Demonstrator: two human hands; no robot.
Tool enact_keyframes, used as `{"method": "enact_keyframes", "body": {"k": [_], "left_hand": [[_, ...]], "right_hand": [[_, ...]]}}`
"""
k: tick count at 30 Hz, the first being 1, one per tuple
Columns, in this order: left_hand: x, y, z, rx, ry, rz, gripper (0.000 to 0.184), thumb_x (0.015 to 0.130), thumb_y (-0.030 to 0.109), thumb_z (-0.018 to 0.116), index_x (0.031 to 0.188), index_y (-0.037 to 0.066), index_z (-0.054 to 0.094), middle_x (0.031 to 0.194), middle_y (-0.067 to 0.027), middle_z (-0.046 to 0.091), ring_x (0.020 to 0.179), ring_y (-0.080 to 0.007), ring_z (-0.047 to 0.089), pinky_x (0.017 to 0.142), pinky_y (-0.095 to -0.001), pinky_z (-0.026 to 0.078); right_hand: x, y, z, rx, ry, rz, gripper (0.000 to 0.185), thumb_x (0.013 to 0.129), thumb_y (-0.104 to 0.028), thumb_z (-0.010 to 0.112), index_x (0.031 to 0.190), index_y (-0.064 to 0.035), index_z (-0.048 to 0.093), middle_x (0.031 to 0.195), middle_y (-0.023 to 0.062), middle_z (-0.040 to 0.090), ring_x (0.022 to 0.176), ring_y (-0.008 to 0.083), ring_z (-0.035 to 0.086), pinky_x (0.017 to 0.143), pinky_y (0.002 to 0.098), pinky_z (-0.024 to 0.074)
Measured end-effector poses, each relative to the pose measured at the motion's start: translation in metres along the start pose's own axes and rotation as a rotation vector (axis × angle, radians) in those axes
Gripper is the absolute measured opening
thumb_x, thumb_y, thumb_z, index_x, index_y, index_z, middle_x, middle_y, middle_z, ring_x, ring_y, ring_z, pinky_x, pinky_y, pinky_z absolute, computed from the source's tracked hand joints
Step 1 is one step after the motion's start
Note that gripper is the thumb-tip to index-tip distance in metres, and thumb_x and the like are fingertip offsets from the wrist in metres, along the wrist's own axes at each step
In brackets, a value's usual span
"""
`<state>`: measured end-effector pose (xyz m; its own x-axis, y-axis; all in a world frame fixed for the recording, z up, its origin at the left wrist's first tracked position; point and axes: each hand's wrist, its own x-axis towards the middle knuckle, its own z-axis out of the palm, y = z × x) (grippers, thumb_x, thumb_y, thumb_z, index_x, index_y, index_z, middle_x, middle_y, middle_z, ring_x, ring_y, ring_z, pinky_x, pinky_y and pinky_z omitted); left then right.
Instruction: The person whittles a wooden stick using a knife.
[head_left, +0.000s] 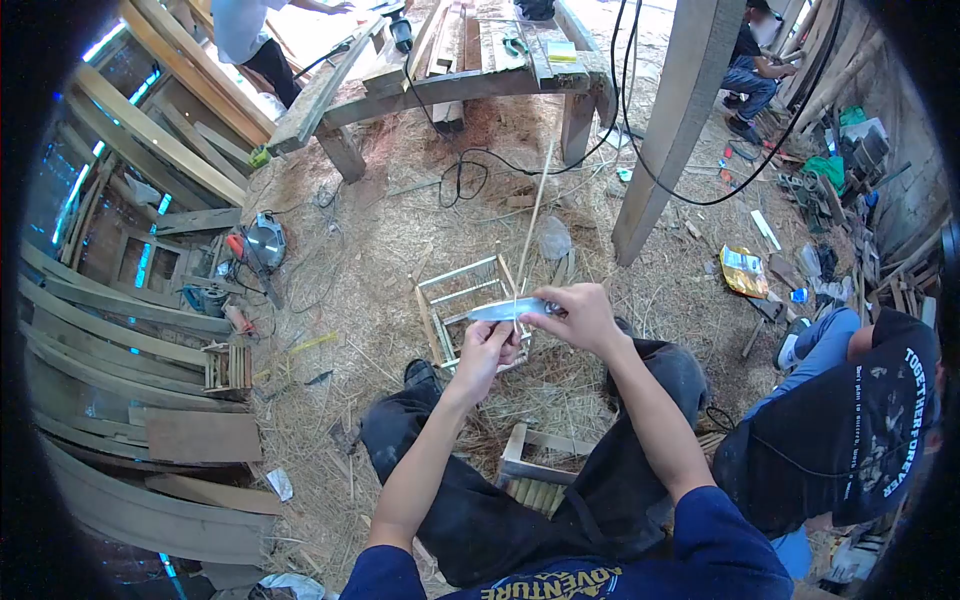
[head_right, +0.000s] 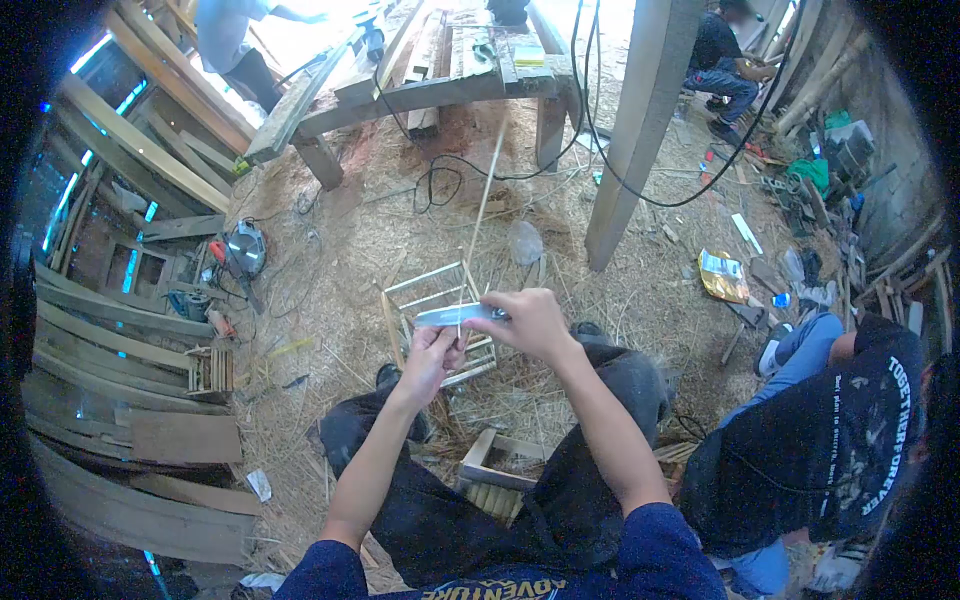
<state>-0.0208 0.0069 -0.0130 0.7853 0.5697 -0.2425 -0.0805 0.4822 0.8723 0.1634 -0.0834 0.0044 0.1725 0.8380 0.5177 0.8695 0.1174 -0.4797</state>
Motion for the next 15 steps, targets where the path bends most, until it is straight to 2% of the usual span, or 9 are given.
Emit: {"method": "enact_keyframes", "body": {"k": [2, 7, 10, 15], "left_hand": [[0.000, -0.004, -0.001, -0.013, 0.021, -0.025, 0.018, 0.106, 0.016, 0.046, 0.101, 0.003, 0.058, 0.077, 0.0033, 0.047, 0.057, -0.0037, 0.035, 0.049, -0.0221, 0.028], [-0.009, -0.003, -0.001, 0.014, -0.019, 0.004, 0.018, 0.106, 0.017, 0.049, 0.107, 0.004, 0.060, 0.078, 0.0036, 0.045, 0.060, -0.0041, 0.036, 0.050, -0.0218, 0.029], [-0.011, -0.005, -0.003, -0.003, -0.035, 0.010, 0.017, 0.106, 0.018, 0.049, 0.107, 0.004, 0.060, 0.078, 0.0041, 0.044, 0.060, -0.0039, 0.034, 0.050, -0.0214, 0.029], [-0.023, 0.005, -0.004, -0.078, -0.060, -0.064, 0.029, 0.106, 0.022, 0.050, 0.131, 0.009, 0.056, 0.077, 0.0069, 0.040, 0.058, -0.0019, 0.030, 0.050, -0.0191, 0.026]], "right_hand": [[0.002, -0.002, 0.006, 0.042, 0.009, -0.024, 0.040, 0.078, -0.045, 0.080, 0.095, -0.0087, 0.075, 0.067, 0.0090, 0.067, 0.059, 0.0251, 0.066, 0.056, 0.0354, 0.0509], [0.007, 0.000, 0.003, 0.016, 0.058, -0.080, 0.039, 0.079, -0.047, 0.077, 0.090, -0.0098, 0.075, 0.073, 0.0082, 0.071, 0.060, 0.0267, 0.068, 0.057, 0.0355, 0.0508], [0.008, -0.002, 0.001, -0.053, 0.037, -0.087, 0.038, 0.078, -0.048, 0.078, 0.086, -0.0111, 0.075, 0.071, 0.0068, 0.071, 0.060, 0.0237, 0.069, 0.057, 0.0337, 0.0505], [0.010, 0.007, -0.005, -0.108, 0.099, -0.072, 0.039, 0.077, -0.050, 0.078, 0.085, -0.0124, 0.076, 0.066, 0.0053, 0.070, 0.058, 0.0222, 0.069, 0.056, 0.0330, 0.0507]]}}
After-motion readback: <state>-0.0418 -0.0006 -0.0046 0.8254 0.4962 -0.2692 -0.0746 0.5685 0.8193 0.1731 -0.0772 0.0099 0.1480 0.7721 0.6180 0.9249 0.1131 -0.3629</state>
